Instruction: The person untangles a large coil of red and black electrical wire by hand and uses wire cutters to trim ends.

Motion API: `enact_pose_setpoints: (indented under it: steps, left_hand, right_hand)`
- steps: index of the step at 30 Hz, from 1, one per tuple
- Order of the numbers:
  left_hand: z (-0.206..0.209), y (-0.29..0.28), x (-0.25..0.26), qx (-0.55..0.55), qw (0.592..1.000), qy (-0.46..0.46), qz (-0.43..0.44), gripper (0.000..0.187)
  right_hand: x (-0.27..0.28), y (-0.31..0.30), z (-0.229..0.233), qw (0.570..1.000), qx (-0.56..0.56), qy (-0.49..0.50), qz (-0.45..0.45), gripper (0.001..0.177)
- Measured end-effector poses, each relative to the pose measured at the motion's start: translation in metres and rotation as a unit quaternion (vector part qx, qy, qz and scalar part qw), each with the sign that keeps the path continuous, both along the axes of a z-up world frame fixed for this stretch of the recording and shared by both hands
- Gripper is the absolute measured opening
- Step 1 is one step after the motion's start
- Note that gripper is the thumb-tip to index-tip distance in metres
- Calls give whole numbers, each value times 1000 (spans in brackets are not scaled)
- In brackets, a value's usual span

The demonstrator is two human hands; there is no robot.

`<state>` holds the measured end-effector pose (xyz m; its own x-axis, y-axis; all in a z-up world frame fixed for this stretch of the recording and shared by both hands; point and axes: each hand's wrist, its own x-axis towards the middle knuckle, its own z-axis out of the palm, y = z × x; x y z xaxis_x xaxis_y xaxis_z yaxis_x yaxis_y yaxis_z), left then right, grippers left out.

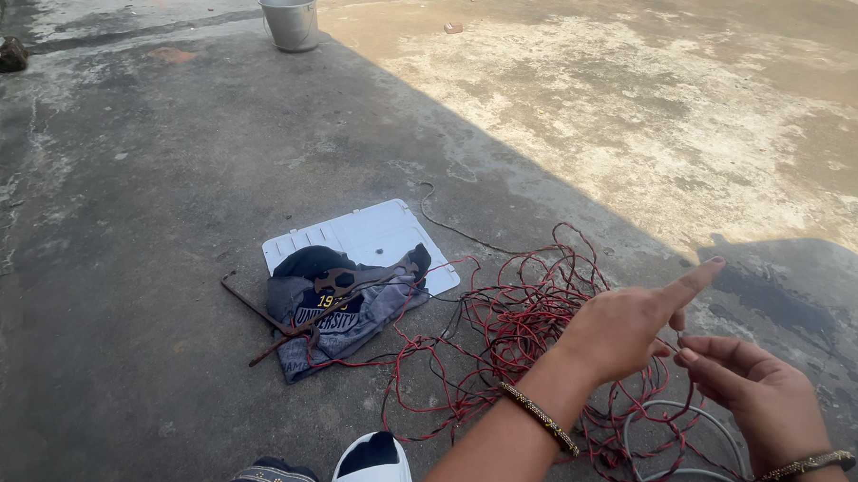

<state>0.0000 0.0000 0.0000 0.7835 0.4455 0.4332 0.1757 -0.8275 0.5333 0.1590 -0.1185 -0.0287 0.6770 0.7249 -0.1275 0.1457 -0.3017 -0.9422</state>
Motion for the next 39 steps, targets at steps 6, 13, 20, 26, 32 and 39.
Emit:
enact_pose_setpoints:
  steps: [6,13,20,26,32,39]
  left_hand:
    - [-3,-1,2,13,1000,-26,6,102]
    - [-1,-3,2,-15,998,-58,-19,104]
    - [11,-4,-7,-91,994,-63,-15,98]
    - [0,3,3,-236,970,-25,45,103]
    - [-51,33,30,-620,784,-28,-12,66]
    - [-46,35,27,-659,738,-142,-15,69]
  right_hand:
    - [-2,-2,11,989,21,148,-18,27]
    - [3,-3,10,985,14,170,-6,28]
    - [15,-1,-4,990,30,131,31,28]
    - [5,0,-3,997,28,-37,57,26]
    - [-29,-6,24,954,-96,-280,55,18]
    - [-23,-3,16,976,-1,-212,50,18]
